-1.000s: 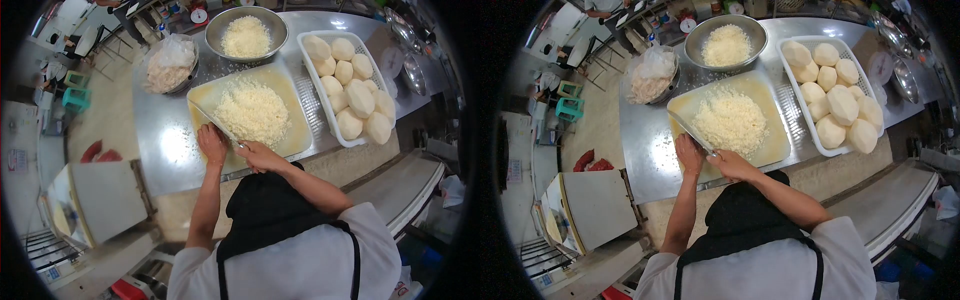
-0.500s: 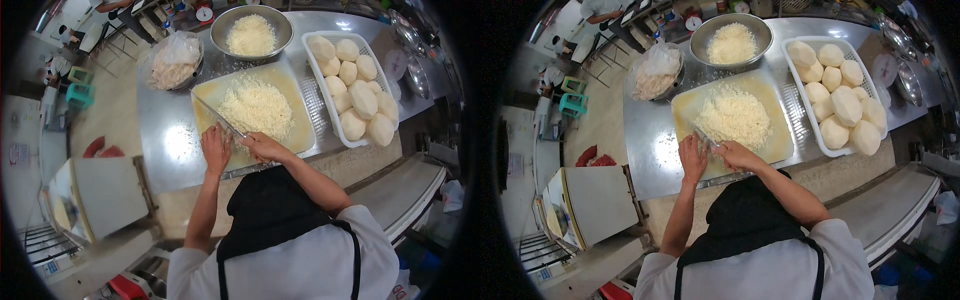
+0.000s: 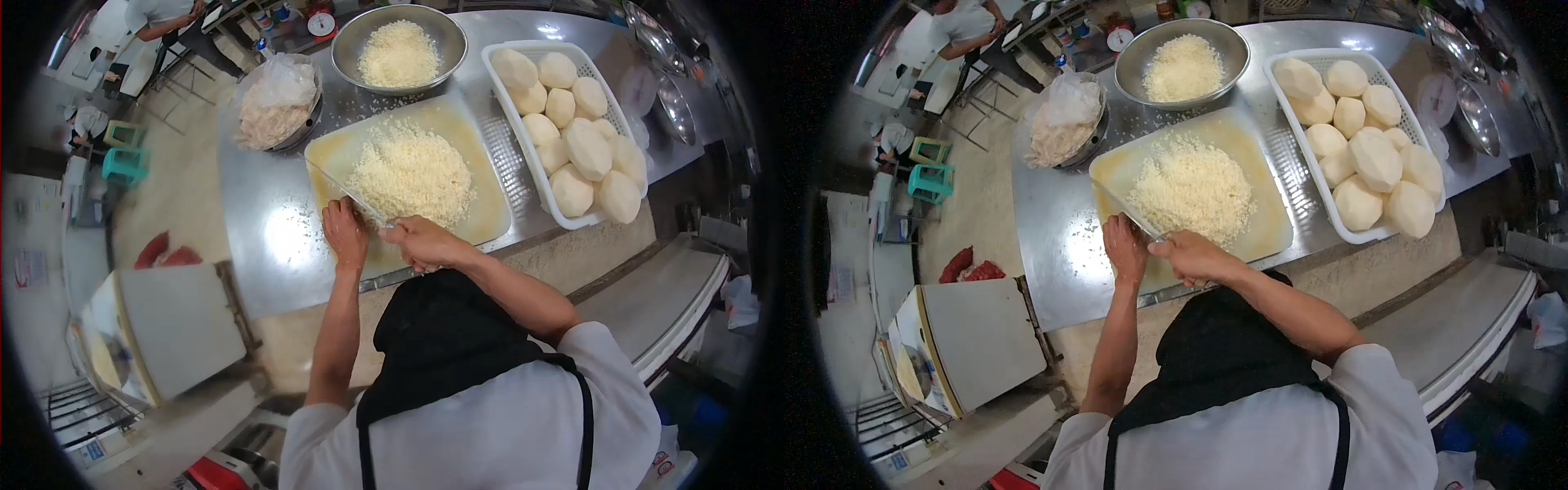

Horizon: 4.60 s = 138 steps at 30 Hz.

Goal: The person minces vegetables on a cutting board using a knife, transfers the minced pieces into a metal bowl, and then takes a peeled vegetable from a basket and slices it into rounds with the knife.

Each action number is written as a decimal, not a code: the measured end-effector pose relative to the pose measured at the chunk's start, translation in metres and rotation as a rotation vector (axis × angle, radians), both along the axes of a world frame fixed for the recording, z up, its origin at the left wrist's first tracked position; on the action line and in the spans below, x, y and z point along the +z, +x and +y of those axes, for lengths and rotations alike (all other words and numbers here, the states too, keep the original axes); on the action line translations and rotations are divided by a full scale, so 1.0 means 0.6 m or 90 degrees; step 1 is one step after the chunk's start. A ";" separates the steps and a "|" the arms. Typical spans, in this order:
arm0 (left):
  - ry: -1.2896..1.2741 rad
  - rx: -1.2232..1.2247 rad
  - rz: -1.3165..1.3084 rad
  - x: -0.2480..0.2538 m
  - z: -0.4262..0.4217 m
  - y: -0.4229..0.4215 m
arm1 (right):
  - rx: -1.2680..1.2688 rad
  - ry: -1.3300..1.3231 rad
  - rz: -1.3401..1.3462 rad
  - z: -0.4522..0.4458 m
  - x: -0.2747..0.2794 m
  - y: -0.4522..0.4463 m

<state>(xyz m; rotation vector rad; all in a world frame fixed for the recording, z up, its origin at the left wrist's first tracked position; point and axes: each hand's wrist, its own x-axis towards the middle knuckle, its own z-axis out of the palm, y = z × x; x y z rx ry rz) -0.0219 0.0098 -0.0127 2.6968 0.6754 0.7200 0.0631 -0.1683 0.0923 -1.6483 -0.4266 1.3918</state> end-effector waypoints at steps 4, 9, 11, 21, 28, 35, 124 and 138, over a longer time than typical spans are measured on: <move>-0.012 -0.023 -0.038 -0.007 0.003 -0.003 | -0.020 0.029 -0.001 0.009 -0.010 0.014; -0.016 -0.020 0.013 0.007 0.004 -0.005 | 0.011 0.026 -0.033 0.012 -0.030 0.005; -0.009 -0.024 0.001 0.004 0.003 -0.004 | -0.007 0.032 -0.026 0.013 -0.046 -0.001; -0.012 -0.057 0.017 0.004 0.014 -0.027 | 0.003 0.037 -0.039 0.021 -0.034 -0.001; -0.039 -0.062 0.036 0.003 0.011 -0.029 | -0.003 0.034 -0.042 0.020 -0.006 0.000; 0.003 -0.097 -0.003 0.015 -0.008 -0.041 | -0.021 0.038 -0.050 0.003 -0.038 0.010; -0.015 0.011 -0.092 -0.005 0.003 0.000 | 0.037 0.044 -0.070 -0.005 -0.042 -0.018; -0.052 0.014 -0.080 -0.004 0.003 0.003 | 0.061 0.031 -0.083 -0.005 -0.028 -0.014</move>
